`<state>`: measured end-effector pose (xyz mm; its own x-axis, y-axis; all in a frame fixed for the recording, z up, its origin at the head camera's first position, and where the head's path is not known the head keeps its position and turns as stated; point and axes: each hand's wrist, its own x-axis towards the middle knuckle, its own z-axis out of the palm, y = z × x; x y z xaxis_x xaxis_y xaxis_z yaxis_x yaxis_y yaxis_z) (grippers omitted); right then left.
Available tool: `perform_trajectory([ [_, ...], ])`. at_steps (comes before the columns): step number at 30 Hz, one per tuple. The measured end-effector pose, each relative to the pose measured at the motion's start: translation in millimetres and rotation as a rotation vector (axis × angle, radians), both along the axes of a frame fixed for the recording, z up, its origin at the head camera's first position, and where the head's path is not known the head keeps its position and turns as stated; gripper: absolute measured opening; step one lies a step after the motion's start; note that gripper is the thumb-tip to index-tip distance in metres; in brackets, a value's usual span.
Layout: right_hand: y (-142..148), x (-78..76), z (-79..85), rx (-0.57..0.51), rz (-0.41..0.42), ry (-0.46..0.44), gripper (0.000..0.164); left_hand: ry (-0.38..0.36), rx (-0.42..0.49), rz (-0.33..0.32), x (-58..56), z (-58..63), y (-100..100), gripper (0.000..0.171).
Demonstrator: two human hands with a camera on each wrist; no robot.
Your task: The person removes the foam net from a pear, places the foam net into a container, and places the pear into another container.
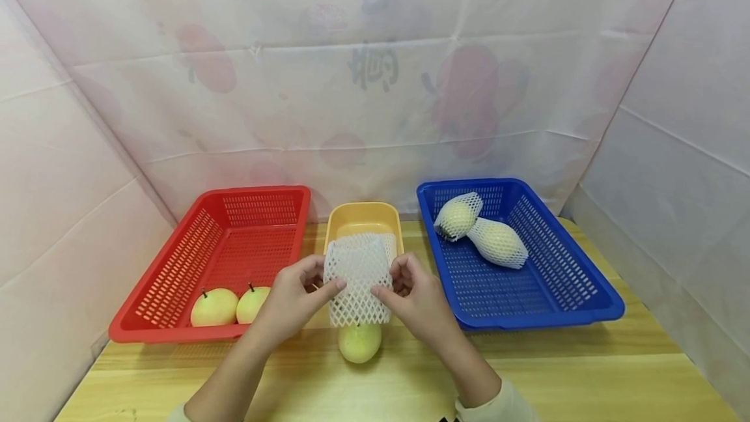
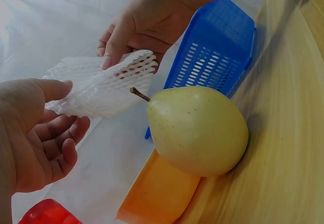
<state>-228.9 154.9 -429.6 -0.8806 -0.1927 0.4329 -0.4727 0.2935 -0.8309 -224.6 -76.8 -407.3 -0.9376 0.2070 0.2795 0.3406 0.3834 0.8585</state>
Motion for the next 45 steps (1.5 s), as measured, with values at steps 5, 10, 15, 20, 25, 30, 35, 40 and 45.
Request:
perform_trajectory([
  [5, 0.4, 0.7, 1.3, 0.001, 0.024, -0.005, 0.037, -0.020, 0.037, 0.002, 0.2, -2.2, 0.6, 0.021],
  [10, -0.7, 3.0, 4.2, 0.009, 0.068, -0.009, 0.039, -0.034, 0.092, -0.003, 0.0, -4.4, 0.4, 0.025],
  [15, -2.0, 3.9, 3.2, 0.021, 0.078, 0.052, 0.036, -0.049, 0.126, -0.013, 0.8, -4.1, 1.4, 0.023],
  [20, -2.5, 2.5, -0.3, 0.035, 0.015, 0.187, 0.035, -0.073, 0.141, -0.041, 1.6, -3.7, 3.9, 0.021],
  [25, -2.8, 2.1, -1.8, 0.042, -0.050, 0.243, 0.035, -0.102, 0.136, -0.088, 2.5, -4.2, 5.3, 0.023],
  [30, -3.9, 2.4, -1.3, 0.034, -0.055, 0.262, 0.035, -0.105, 0.164, -0.108, 2.1, -4.9, 5.8, 0.023],
  [35, -4.8, 3.3, -0.1, 0.014, -0.042, 0.274, 0.034, -0.104, 0.204, -0.108, 0.9, -5.3, 6.5, 0.025],
  [40, -4.9, 3.6, 0.7, 0.020, -0.031, 0.240, 0.032, -0.102, 0.215, -0.076, -0.2, -6.6, 6.4, 0.026],
  [45, -4.5, 4.4, 0.4, 0.034, -0.029, 0.167, 0.028, -0.106, 0.256, -0.046, -1.4, -7.2, 6.9, 0.023],
])
